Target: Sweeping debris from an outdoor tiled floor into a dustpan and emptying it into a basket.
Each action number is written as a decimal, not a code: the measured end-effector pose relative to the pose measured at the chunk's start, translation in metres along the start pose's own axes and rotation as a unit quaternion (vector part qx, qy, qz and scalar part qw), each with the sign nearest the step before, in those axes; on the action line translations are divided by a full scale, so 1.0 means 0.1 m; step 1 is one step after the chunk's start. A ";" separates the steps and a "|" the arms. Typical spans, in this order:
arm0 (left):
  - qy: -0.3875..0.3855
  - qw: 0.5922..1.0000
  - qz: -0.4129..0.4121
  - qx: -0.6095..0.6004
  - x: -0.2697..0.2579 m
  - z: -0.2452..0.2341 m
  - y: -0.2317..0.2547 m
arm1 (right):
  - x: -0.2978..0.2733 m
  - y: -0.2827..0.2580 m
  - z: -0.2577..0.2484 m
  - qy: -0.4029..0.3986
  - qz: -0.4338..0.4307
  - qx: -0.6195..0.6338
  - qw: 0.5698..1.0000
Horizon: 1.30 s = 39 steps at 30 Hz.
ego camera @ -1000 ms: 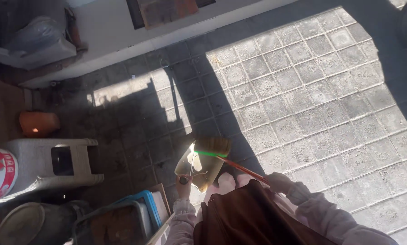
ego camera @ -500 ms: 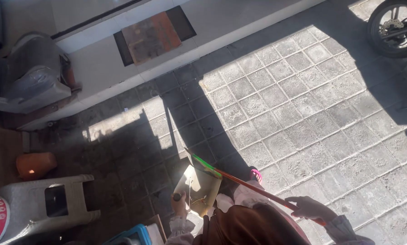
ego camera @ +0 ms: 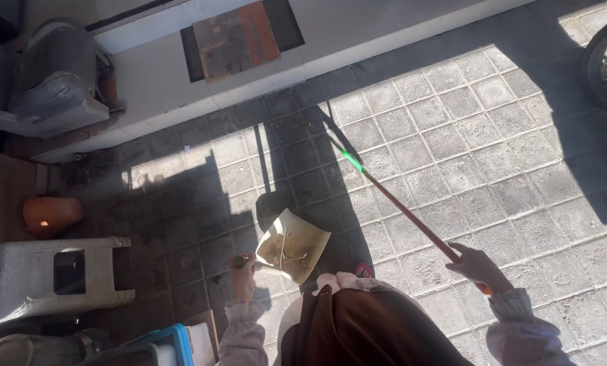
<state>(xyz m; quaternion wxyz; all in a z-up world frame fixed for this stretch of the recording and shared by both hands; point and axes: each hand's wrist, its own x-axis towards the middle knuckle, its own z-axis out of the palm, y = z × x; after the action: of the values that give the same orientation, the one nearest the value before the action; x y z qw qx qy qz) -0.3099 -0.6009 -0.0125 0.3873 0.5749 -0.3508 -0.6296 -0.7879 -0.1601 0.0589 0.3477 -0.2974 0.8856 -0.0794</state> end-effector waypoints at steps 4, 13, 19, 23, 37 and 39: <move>-0.040 0.999 0.003 -0.012 0.05 0.61 0.14 | 0.59 -0.08 -0.01 0.042 0.005 -0.041 0.998; -0.120 0.979 0.127 0.101 0.17 1.77 0.23 | 0.82 -0.55 0.87 0.069 0.009 -0.176 0.982; -0.177 0.969 0.122 0.126 0.59 1.96 0.14 | 0.24 -0.78 0.81 -0.111 -0.034 -0.076 0.990; -0.199 0.962 0.111 0.151 0.85 1.87 0.11 | -0.12 -0.54 0.75 -0.162 -0.003 0.068 0.984; -0.217 0.938 0.088 0.256 1.29 1.57 0.40 | 0.42 -1.60 0.43 0.011 0.111 -0.113 0.987; -0.222 0.939 0.076 0.250 1.32 1.54 0.46 | 0.83 -1.81 0.78 0.029 0.151 -0.134 0.979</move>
<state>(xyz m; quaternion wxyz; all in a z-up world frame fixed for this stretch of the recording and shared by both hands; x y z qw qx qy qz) -0.4641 -0.7399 -0.0169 0.1901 0.4708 -0.6166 -0.6016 -0.6989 -0.3494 0.0163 0.2865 -0.2020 0.9327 0.0845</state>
